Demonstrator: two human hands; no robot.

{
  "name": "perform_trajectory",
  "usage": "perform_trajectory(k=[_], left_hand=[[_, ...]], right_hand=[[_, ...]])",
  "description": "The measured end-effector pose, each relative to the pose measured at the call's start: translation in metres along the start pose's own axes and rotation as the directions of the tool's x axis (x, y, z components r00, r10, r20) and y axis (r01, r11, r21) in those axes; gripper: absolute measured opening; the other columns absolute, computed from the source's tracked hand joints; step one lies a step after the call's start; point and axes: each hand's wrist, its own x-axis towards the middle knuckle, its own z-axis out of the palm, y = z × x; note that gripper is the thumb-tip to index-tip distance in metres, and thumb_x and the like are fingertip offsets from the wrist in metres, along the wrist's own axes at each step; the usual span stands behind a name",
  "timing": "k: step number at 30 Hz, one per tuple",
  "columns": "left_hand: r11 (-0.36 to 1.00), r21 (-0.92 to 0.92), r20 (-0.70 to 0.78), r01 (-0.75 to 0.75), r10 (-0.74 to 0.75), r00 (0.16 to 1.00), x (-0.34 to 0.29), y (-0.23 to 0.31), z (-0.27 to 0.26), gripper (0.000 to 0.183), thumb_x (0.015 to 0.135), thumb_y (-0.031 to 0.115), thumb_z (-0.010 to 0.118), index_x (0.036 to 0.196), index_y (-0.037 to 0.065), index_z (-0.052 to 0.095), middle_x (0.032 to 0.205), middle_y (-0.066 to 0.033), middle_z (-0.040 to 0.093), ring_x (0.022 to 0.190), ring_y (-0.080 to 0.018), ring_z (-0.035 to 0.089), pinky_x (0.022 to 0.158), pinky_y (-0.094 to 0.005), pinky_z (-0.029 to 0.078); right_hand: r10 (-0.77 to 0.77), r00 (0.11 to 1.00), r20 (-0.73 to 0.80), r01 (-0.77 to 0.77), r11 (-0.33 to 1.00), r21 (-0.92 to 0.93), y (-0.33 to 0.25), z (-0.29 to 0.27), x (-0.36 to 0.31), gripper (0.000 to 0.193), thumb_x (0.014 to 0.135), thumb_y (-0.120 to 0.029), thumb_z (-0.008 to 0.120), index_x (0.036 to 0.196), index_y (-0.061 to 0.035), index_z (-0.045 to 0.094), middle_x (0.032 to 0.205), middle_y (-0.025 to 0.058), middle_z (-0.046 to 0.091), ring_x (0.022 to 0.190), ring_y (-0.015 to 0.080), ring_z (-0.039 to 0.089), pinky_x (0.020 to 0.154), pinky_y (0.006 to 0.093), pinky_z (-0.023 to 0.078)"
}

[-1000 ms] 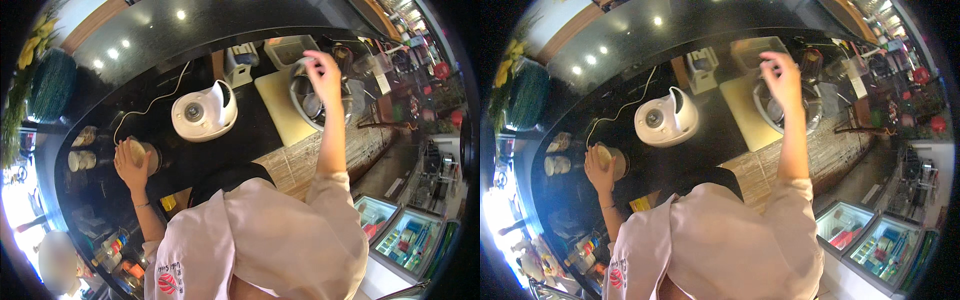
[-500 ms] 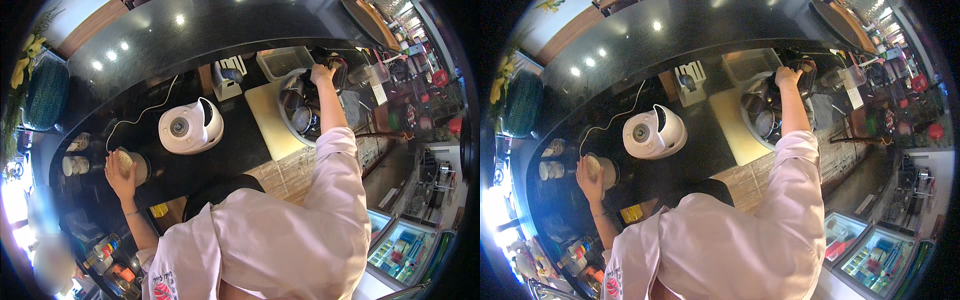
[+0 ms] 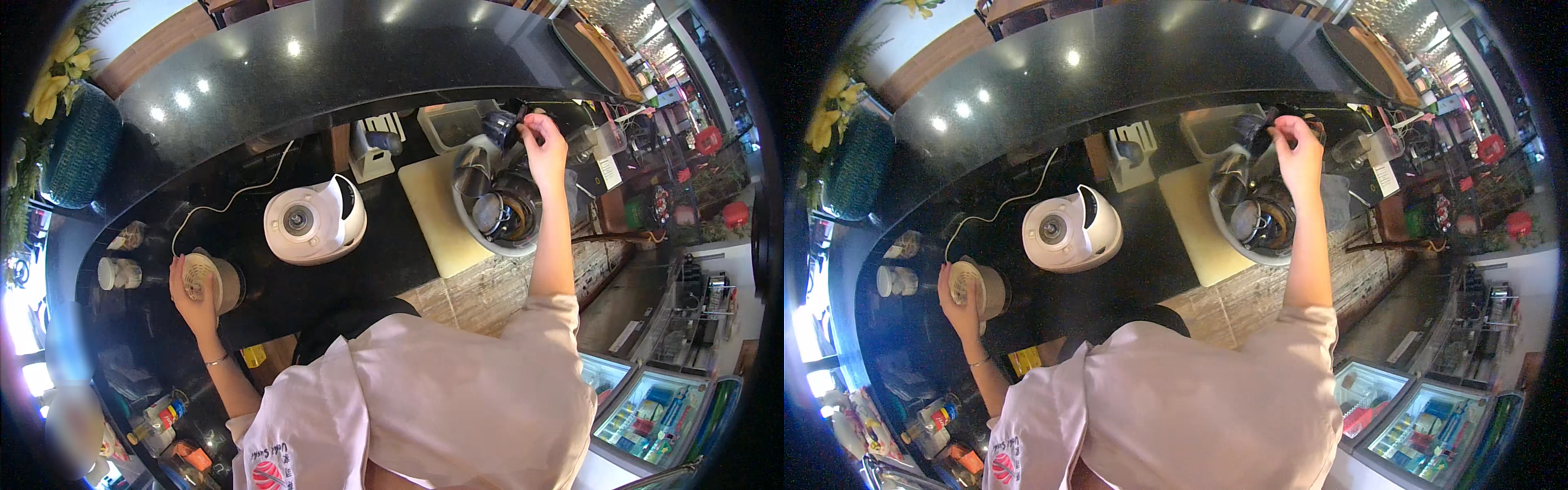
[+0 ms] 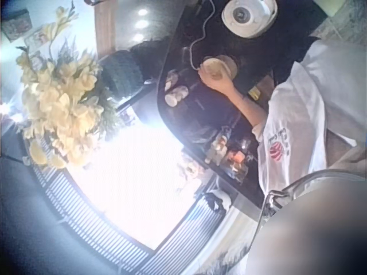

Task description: The person assembles a blender by attaching the blade base, pitcher, and lid, then places it on the counter. They also handle a metal shaker and a bowl, moving items around the kitchen workspace.

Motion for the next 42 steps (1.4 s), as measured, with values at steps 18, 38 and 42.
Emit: perform_trajectory(k=[18, 38, 42], left_hand=[[0.058, -0.917, 0.390, 0.395, -0.090, 0.917, 0.000, 0.101, -0.030, 0.076, 0.080, 0.008, 0.078, 0.144, 0.007, 0.037, 0.121, -0.0142, 0.057, 0.093, -0.0226, 0.067, 0.078, -0.0345, 0.060], [0.991, 0.116, 0.162, 0.068, -0.087, 0.983, -0.010, 0.008, -0.063, 0.072, 0.069, 0.015, 0.087, 0.133, 0.015, 0.055, 0.131, -0.0112, 0.056, 0.117, -0.0348, 0.057, 0.100, -0.0435, 0.048], [0.996, 0.090, 0.124, -0.001, -0.010, 0.992, -0.009, 0.010, -0.056, 0.069, 0.069, 0.014, 0.085, 0.131, 0.016, 0.057, 0.128, -0.0109, 0.060, 0.116, -0.0350, 0.057, 0.099, -0.0439, 0.047]], right_hand=[[-0.388, 0.708, 0.590, -0.163, 0.723, 0.671, -0.304, 0.195, -0.152, 0.028, 0.084, -0.001, 0.075, 0.112, 0.0005, 0.068, 0.107, 0.0078, 0.073, 0.094, 0.0133, 0.069, 0.088, 0.0279, 0.052], [-0.280, 0.593, 0.755, -0.274, 0.812, 0.516, -0.256, 0.192, -0.198, 0.032, 0.088, -0.007, 0.070, 0.120, -0.0037, 0.066, 0.117, 0.0094, 0.069, 0.094, 0.0173, 0.069, 0.090, 0.0310, 0.053], [-0.271, 0.566, 0.779, -0.263, 0.836, 0.482, -0.254, 0.190, -0.201, 0.033, 0.089, -0.007, 0.070, 0.121, -0.0042, 0.066, 0.119, 0.0098, 0.068, 0.096, 0.0179, 0.069, 0.091, 0.0315, 0.053]])
